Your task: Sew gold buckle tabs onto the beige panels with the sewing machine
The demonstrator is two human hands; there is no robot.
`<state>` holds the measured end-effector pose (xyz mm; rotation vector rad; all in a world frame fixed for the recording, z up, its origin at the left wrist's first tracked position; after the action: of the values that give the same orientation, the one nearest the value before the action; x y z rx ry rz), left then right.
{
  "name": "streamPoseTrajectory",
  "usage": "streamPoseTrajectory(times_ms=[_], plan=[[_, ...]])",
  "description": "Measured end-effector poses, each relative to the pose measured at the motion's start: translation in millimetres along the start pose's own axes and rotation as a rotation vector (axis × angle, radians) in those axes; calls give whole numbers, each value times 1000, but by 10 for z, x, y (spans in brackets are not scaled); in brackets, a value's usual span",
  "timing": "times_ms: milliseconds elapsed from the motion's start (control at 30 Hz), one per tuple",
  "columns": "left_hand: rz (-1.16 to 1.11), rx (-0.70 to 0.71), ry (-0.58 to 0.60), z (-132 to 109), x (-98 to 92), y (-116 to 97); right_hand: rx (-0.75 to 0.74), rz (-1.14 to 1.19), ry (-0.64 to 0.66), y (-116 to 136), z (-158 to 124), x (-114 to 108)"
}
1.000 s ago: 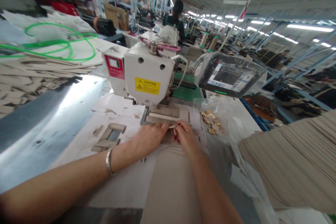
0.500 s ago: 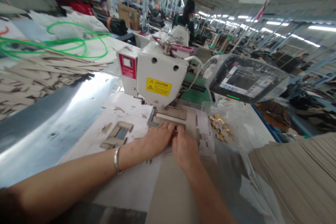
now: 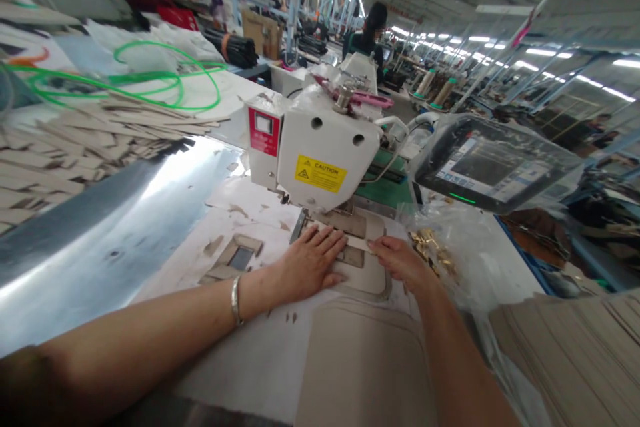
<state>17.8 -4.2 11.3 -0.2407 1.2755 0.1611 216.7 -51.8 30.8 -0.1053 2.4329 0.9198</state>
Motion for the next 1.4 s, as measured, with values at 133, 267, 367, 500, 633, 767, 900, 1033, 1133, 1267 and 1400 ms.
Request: streamPoseTrajectory(times_ms=[133, 267, 367, 500, 633, 767, 900, 1033, 1133, 1267, 1400], plan=[[8, -59, 41, 18, -17, -19, 13, -68, 43, 53, 148, -81], [27, -143, 68, 7, -13, -29, 23, -135, 93, 133, 255, -83], [37, -157, 91, 0, -22, -20, 26, -159, 101, 177, 300, -50], [28, -184, 107, 19, -40, 10, 37, -182, 64, 209, 300, 3], [12, -194, 79, 47, -43, 32, 4, -218, -78, 265, 254, 11], [21, -188, 47, 63, -36, 48, -3, -256, -193, 273, 226, 11], [29, -179, 18, 70, -35, 51, 37, -198, -139, 217, 244, 77], [35, -176, -2, 67, -30, 54, -70, -320, -240, 274, 233, 58], [27, -166, -3, 62, -20, 57, -230, -428, -355, 398, 152, -7], [32, -161, -7, 58, -18, 56, -131, -8, -138, 372, 97, -37], [38, -161, 4, 57, -39, 48, -10, 352, 28, 254, 124, 11]])
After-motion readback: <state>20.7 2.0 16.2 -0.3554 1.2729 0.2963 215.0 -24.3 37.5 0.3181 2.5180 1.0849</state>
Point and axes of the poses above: each hand's wrist, its own z-axis towards the middle knuckle, its own x-axis out of the palm, y = z × x, the point moved 4 cm from there along z, towards the middle knuckle, and after that the axes turned 10 degrees about x, right-handed, at the moved point
